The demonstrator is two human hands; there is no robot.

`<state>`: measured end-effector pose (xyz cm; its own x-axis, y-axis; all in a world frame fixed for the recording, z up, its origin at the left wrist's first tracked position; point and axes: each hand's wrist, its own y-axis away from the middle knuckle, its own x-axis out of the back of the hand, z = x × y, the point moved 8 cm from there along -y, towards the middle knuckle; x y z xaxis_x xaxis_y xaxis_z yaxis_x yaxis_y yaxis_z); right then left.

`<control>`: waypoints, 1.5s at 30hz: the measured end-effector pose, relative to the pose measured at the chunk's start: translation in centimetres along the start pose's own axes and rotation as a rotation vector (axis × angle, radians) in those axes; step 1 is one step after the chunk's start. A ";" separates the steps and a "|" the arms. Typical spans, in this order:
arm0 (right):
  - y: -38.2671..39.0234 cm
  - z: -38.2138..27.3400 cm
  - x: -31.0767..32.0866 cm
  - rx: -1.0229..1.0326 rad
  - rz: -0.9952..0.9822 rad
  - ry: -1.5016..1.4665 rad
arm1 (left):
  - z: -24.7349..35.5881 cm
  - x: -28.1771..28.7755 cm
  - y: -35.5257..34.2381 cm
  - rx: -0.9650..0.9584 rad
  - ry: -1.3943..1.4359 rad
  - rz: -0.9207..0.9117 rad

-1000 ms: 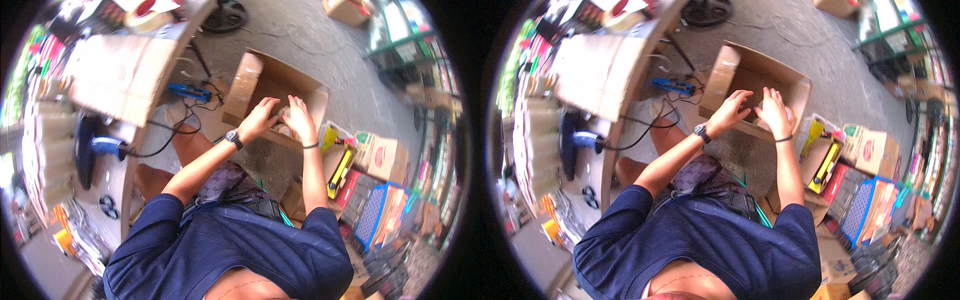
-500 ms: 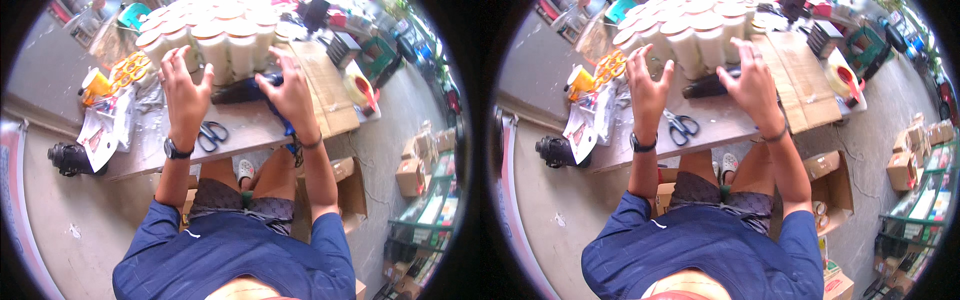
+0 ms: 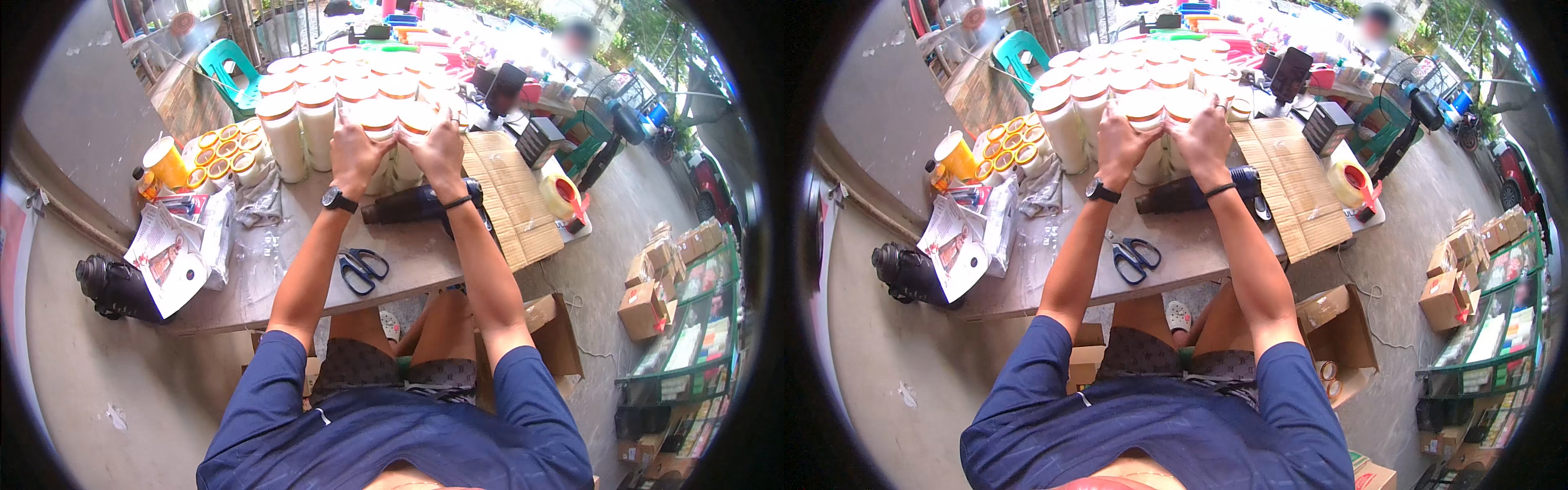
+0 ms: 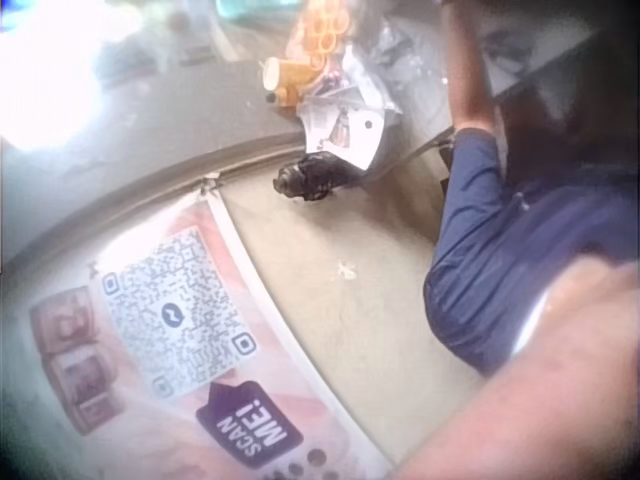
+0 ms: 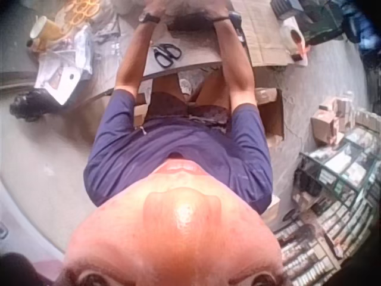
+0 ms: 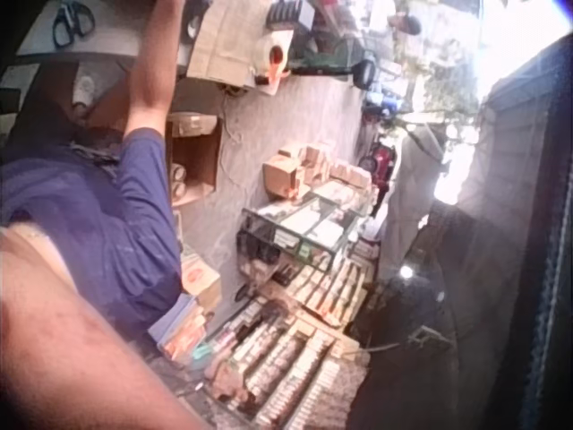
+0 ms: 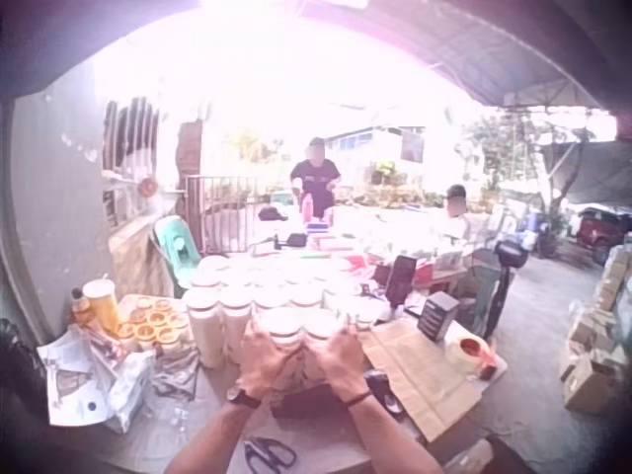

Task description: The person uses a heat gun to shrink-wrap plastic film over the lids of several jars, then trims the excess film with scissors. After sealing, the person places the jars into a cardboard box.

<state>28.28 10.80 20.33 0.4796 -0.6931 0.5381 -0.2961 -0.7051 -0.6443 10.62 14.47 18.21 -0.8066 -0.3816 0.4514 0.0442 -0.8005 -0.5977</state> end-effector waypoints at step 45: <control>51.7 45.5 49.4 -0.901 0.470 0.682 | 37.8 -44.3 61.2 -0.559 0.543 -1.376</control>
<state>74.23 -53.06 -11.16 -0.2791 -0.6534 0.7037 -0.9196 -0.0290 -0.3917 71.35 -35.08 -13.32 -0.1567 0.7659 0.6236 -0.9844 -0.0696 -0.1619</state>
